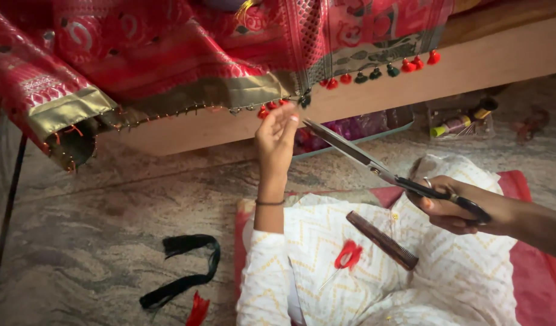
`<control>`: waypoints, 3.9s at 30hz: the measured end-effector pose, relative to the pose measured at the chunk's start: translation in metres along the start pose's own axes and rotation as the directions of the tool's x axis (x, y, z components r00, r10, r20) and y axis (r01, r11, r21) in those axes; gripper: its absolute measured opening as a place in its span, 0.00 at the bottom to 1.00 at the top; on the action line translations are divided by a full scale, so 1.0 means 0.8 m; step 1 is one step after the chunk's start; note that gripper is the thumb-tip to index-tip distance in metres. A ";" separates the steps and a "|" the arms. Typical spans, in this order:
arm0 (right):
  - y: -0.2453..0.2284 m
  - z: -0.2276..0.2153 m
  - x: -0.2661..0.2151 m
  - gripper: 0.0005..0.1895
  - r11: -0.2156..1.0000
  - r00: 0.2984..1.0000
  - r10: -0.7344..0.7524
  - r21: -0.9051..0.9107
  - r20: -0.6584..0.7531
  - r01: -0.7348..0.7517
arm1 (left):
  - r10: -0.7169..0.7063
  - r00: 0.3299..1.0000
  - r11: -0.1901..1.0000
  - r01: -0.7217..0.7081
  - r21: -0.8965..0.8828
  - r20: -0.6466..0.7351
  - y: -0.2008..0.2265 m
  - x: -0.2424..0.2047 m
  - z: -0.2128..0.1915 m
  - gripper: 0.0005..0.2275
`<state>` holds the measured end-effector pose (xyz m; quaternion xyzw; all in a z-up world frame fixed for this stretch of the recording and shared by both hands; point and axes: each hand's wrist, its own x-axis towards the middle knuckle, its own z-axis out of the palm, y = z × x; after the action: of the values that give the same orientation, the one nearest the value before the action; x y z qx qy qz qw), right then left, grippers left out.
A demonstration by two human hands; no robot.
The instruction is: Attaching and securing tassels to the edge of a red saree.
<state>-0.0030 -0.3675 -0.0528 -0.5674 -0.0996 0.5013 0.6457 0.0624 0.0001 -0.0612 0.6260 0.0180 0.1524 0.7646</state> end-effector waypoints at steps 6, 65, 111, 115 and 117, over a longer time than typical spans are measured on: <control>-0.011 -0.016 -0.016 0.26 0.996 0.990 0.037 -0.071 -0.135 -0.047 | -0.074 0.979 0.989 0.097 -0.113 0.192 -0.034 0.039 -0.003 0.09; -0.157 -0.002 -0.004 0.47 -0.270 0.909 -0.148 -0.868 -0.390 -0.416 | -0.051 0.984 0.998 0.054 -0.014 0.171 0.022 -0.072 0.017 0.12; 0.115 0.019 -0.033 0.27 0.377 0.987 0.162 -0.923 -0.016 -0.077 | -0.109 0.983 0.991 0.096 -0.092 -0.145 -0.034 -0.062 -0.021 0.11; 0.228 0.022 -0.051 0.22 0.425 0.980 0.124 -0.900 0.159 0.092 | -0.141 0.986 0.980 0.127 -0.151 -0.086 -0.035 -0.066 -0.010 0.11; 0.222 0.019 -0.027 0.20 0.358 0.935 0.277 -0.927 0.222 0.114 | -0.180 0.981 0.972 0.165 -0.165 -0.078 -0.041 -0.068 -0.003 0.11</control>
<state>-0.1187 -0.4000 -0.1857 -0.7396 -0.4462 0.4787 0.1573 0.0169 -0.0169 -0.1026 0.5520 0.0956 0.1150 0.8203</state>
